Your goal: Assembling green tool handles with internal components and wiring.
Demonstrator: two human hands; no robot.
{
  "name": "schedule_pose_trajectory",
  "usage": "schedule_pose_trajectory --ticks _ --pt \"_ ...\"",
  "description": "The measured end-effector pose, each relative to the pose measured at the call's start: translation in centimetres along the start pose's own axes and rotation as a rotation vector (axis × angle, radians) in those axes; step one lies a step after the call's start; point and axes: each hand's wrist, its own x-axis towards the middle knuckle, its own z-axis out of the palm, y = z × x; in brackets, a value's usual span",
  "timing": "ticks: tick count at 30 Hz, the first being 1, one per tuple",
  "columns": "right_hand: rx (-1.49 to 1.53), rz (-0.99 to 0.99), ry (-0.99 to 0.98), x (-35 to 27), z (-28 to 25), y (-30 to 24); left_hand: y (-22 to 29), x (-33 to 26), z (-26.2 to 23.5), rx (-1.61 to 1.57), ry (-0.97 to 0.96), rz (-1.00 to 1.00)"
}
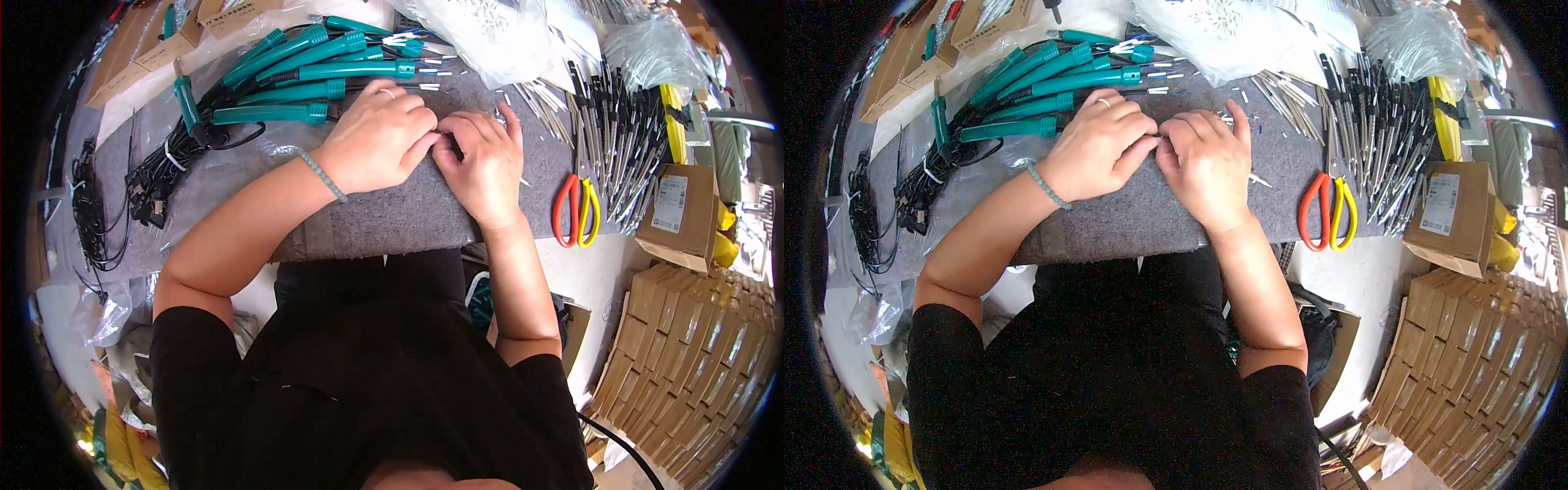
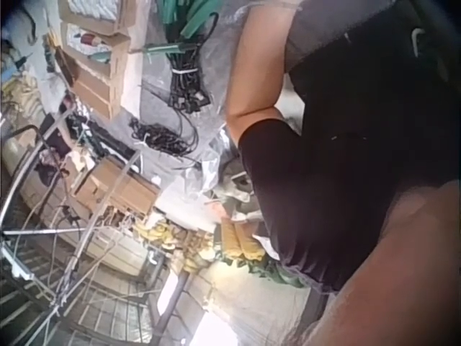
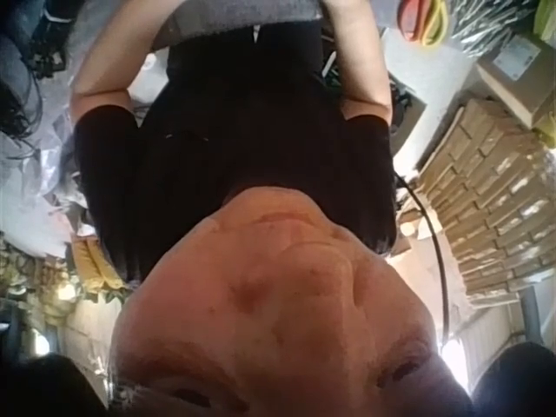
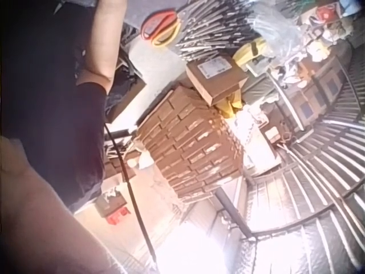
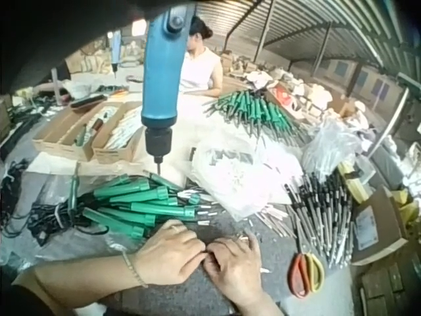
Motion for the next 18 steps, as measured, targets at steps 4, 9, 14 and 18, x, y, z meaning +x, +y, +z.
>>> schedule_pose_trajectory --ticks 4,9,14,18 --pt "0.013 -0.031 -0.032 0.2 -0.6 -0.2 -0.7 -0.2 0.7 -0.021 -0.011 0.011" --pt "0.01 -0.031 -0.02 -0.4 -0.4 0.5 -0.5 -0.1 0.6 -0.005 -0.025 0.049" --pt "0.087 0.025 0.047 -0.1 -0.7 0.2 -0.6 -0.1 1.0 0.02 0.022 0.019" --pt "0.046 -0.019 0.038 -0.2 -0.1 0.3 -0.8 -0.1 1.3 -0.001 0.053 0.037"
